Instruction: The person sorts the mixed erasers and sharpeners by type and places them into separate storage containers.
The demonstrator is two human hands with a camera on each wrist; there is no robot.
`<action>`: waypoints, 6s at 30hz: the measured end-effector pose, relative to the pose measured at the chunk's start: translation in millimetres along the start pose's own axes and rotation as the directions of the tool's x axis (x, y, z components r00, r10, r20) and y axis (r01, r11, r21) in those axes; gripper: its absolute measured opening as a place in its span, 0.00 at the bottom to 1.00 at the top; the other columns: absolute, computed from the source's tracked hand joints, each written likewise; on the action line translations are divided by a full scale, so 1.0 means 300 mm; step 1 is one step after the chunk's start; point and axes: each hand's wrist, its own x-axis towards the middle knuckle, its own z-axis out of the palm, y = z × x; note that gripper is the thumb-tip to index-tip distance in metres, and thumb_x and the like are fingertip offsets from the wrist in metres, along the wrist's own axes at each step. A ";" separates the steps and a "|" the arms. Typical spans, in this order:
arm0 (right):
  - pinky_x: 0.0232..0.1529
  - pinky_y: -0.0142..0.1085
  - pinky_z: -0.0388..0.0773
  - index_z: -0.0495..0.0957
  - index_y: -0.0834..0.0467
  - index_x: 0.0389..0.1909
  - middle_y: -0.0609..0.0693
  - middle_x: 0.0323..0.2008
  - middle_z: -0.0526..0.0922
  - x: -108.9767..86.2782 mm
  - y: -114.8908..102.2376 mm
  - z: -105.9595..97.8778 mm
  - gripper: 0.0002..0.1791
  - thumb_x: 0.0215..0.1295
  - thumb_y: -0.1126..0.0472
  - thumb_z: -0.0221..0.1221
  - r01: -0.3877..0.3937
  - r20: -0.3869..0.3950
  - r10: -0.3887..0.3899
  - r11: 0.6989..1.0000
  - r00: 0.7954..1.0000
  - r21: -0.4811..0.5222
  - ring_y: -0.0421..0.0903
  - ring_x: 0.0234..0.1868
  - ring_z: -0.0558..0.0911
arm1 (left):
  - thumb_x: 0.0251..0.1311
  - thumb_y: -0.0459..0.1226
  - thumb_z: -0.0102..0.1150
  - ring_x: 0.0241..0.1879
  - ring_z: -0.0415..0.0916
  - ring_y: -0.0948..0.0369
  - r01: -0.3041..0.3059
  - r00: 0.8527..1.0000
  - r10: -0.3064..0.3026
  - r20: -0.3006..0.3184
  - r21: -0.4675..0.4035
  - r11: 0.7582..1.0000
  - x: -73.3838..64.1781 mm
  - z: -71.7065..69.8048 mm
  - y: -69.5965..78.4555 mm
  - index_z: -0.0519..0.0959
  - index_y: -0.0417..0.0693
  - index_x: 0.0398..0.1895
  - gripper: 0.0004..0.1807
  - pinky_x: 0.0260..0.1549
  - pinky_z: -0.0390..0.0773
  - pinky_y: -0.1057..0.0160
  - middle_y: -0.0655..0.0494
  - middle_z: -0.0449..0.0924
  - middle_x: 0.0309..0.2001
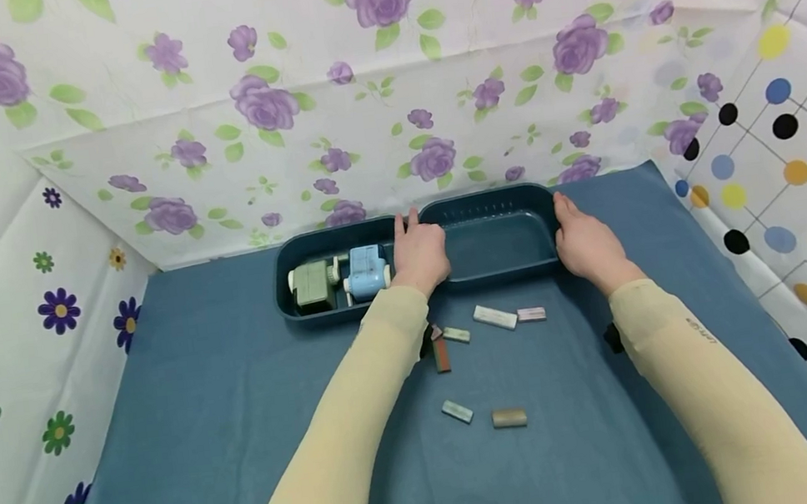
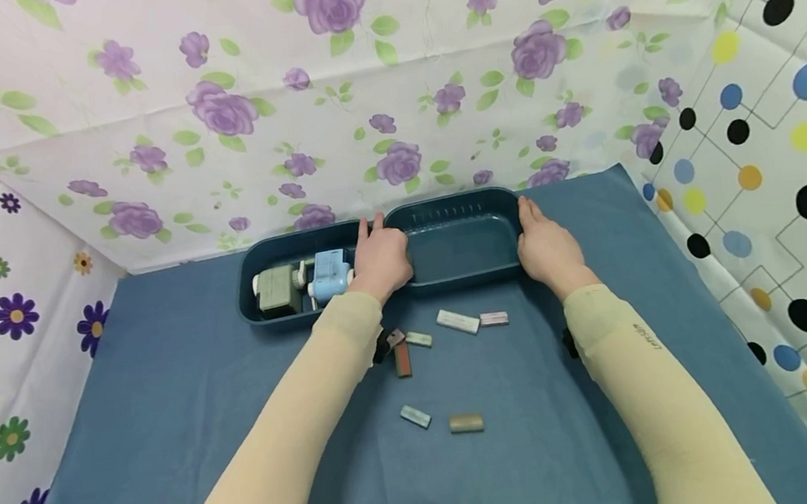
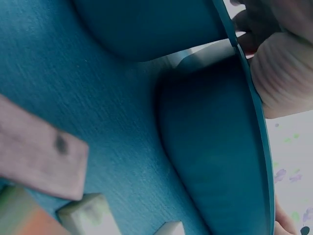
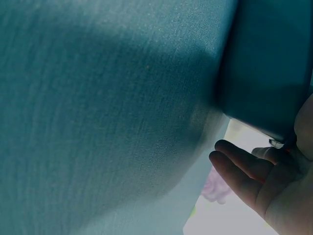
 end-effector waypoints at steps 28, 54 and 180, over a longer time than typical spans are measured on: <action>0.64 0.71 0.67 0.33 0.67 0.85 0.71 0.84 0.42 -0.001 -0.008 -0.013 0.37 0.85 0.64 0.37 0.029 0.043 -0.029 1.000 0.999 -0.002 0.78 0.72 0.63 | 0.79 0.45 0.60 0.70 0.70 0.53 -0.233 0.896 0.078 -0.438 -0.311 0.921 -0.185 0.004 -0.107 0.84 0.50 0.65 0.18 0.73 0.68 0.50 0.50 0.77 0.67; 0.65 0.71 0.67 0.33 0.68 0.85 0.72 0.83 0.43 0.011 -0.016 -0.029 0.37 0.84 0.65 0.37 0.035 0.032 -0.034 0.999 0.999 -0.003 0.79 0.73 0.63 | 0.71 0.37 0.70 0.71 0.72 0.50 -0.553 0.793 0.321 -0.519 -0.391 0.736 -0.461 0.091 -0.150 0.88 0.48 0.51 0.09 0.72 0.69 0.47 0.48 0.80 0.64; 0.70 0.71 0.62 0.34 0.68 0.85 0.72 0.83 0.43 -0.014 -0.007 -0.006 0.36 0.84 0.65 0.36 0.033 0.018 -0.034 0.999 0.999 0.041 0.78 0.75 0.59 | 0.63 0.38 0.72 0.61 0.78 0.58 -0.799 0.591 0.687 -0.423 -0.188 0.571 -0.524 0.161 -0.154 0.86 0.53 0.45 0.08 0.74 0.66 0.59 0.60 0.85 0.47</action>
